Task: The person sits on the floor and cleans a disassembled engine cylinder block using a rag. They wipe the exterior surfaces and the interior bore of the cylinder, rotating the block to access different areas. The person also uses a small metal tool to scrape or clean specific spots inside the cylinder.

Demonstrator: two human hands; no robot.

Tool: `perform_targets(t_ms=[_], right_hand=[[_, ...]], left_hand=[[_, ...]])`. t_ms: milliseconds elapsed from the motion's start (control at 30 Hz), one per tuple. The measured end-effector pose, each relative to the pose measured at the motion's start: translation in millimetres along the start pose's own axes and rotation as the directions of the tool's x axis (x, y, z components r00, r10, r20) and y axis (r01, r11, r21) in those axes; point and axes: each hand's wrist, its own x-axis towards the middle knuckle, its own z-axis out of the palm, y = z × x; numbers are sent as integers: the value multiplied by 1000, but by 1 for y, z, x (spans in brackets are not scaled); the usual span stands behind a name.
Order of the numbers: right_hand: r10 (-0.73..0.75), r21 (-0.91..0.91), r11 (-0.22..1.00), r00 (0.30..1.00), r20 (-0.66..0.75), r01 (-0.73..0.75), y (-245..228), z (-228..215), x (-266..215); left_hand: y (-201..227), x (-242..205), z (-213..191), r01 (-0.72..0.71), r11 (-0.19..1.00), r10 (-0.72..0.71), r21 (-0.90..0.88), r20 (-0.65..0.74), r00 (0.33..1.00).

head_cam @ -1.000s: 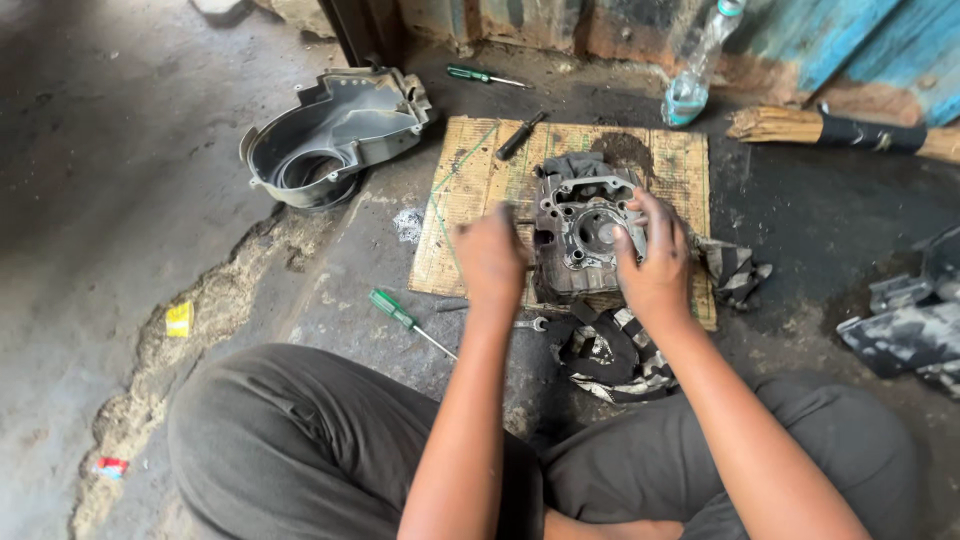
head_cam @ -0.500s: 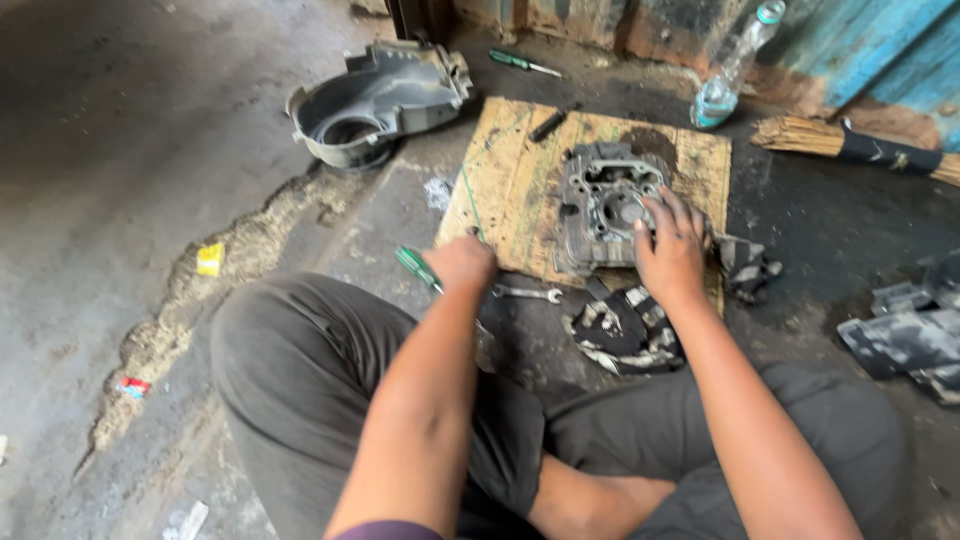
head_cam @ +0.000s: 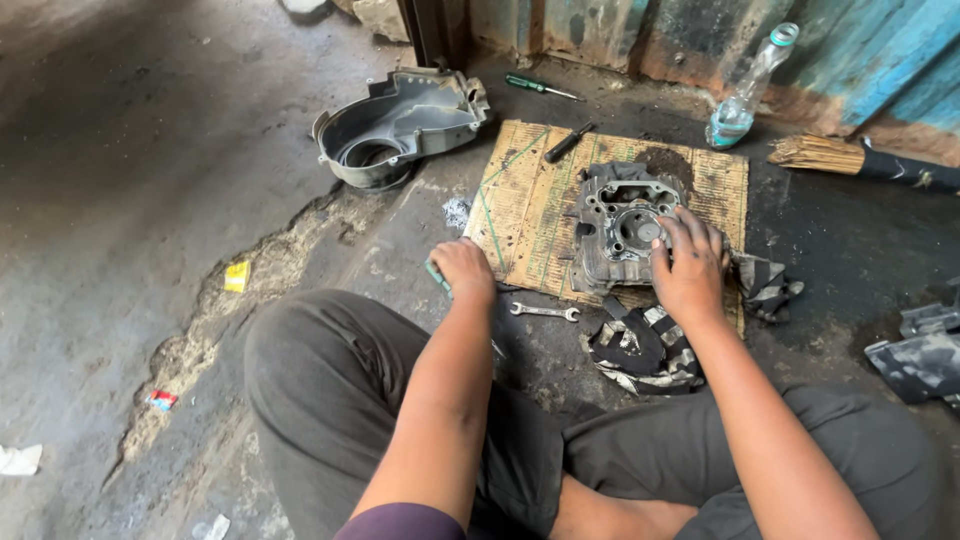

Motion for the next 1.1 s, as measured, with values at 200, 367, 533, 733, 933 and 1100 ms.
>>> perform_targets(t_ms=[200, 367, 533, 733, 933, 1100], right_hand=[[19, -7, 1000, 999, 28, -19, 0, 0, 1], [-75, -2, 997, 996, -58, 75, 7, 4, -1], [-132, 50, 989, 987, -87, 137, 12, 8, -8], [-133, 58, 989, 989, -67, 137, 4, 2, -16], [-111, -94, 990, 993, -42, 106, -1, 3, -15], [-183, -195, 963, 983, 32, 186, -19, -1, -10]], left_hand=[[-16, -9, 0, 5, 937, -59, -349, -145, 988], [-24, -27, -30, 82, 854, -138, -514, -71, 988], [-21, -25, -16, 134, 850, -174, -509, -32, 984], [-24, -24, -9, 158, 840, -153, -519, 52, 987], [-19, -27, -33, -31, 887, -202, -461, -447, 871], [53, -12, -47, -197, 290, 265, -937, -120, 957]])
